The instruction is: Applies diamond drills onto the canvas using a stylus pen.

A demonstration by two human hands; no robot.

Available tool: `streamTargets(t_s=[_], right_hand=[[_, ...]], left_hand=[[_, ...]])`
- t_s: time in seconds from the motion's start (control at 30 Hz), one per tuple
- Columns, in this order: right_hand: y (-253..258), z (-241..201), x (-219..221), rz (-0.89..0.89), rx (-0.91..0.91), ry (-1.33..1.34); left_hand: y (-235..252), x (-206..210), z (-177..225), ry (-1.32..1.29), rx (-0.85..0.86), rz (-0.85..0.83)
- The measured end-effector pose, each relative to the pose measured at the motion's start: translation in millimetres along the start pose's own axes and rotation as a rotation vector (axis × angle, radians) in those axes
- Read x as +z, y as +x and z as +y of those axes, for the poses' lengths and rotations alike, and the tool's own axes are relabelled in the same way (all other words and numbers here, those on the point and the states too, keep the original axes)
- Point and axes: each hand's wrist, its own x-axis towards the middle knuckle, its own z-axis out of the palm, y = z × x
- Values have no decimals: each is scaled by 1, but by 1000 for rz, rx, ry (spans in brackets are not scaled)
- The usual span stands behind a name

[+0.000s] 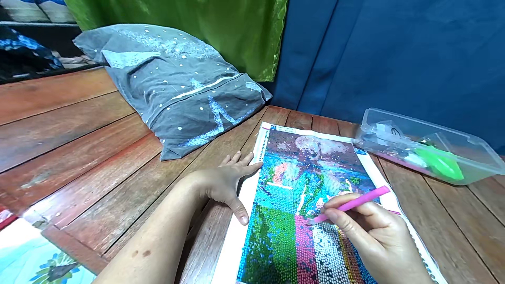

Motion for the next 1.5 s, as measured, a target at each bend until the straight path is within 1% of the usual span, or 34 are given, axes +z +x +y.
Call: streamTargets(t_s=[0.07,0.2,0.3,0.4,0.5,0.67,1.1,1.5], right_hand=[[-1,1,1,-4,5,-1],[-1,2,2,-13,2,-1],[-1,2,2,-12,-1,-8],[-2,1,2,-15,-2,-10],[-1,1,2,-19,-12,-15],[-2,1,3,-28,-13,-29],[0,0,0,17,-30,-18],[-1,2,-1,9,-50,-74]], left_hand=[[0,-2,0,6,5,-29],[0,-2,-1,-14,13,-30],[0,-7,1,-19,-10,-90],[0,-2,-1,-3,14,-25],[0,-1,-1,8,13,-14],[0,-7,1,-28,-14,-90],[0,-9,3,-30,-15,-97],[0,-8,1,-32,-4,-83]])
